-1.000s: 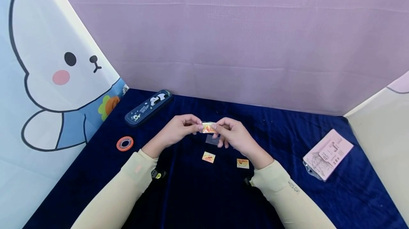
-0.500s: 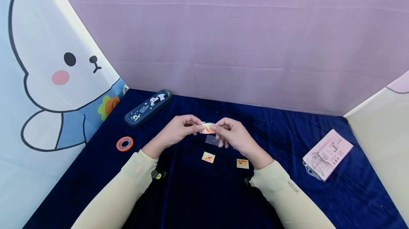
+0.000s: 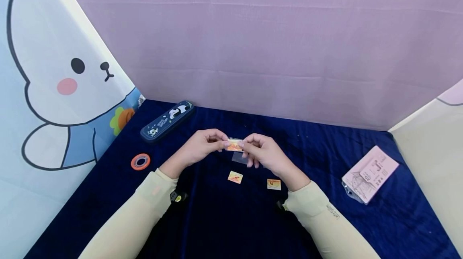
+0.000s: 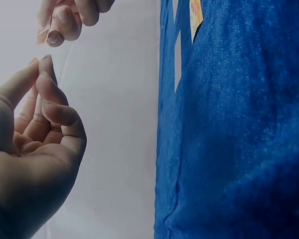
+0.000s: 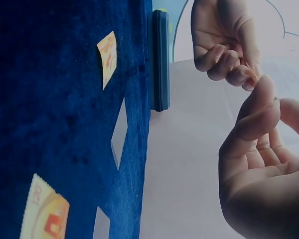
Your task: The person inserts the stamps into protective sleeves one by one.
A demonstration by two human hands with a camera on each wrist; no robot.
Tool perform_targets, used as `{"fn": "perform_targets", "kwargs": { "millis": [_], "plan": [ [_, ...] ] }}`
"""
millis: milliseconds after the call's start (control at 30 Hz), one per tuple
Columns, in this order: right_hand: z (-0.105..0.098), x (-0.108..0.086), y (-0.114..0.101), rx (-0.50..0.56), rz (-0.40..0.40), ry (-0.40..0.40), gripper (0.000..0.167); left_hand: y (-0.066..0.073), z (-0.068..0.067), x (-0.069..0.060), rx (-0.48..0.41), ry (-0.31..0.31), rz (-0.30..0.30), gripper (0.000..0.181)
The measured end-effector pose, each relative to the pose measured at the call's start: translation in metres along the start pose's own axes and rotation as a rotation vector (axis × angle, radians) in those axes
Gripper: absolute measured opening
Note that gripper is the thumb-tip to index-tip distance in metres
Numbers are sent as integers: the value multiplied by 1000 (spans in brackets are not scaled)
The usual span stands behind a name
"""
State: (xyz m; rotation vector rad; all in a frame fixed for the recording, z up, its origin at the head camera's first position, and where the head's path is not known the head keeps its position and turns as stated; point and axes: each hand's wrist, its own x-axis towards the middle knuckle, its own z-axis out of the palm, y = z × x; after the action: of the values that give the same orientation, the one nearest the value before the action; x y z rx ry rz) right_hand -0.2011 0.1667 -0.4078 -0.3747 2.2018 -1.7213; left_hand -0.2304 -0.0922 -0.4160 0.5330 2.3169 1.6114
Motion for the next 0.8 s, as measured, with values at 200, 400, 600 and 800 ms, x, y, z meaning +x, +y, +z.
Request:
{"fn": "perform_targets", "kwargs": {
  "millis": [200,400,600,800],
  "plan": [
    [-5,-3,3,-2,11,3,31,-11,-12,-4,36,48,-8,22],
    [-11,-6,5,-6,26,20,35,-21,-24,-9,73,78,-38,23],
    [-15,-9,6,-24,38,23,36,-27,-32,-10,179,63,-73,24],
    [-18,-11,10,-33,38,1,39,-38,-39,-8,298,22,-130,22]
  ]
}}
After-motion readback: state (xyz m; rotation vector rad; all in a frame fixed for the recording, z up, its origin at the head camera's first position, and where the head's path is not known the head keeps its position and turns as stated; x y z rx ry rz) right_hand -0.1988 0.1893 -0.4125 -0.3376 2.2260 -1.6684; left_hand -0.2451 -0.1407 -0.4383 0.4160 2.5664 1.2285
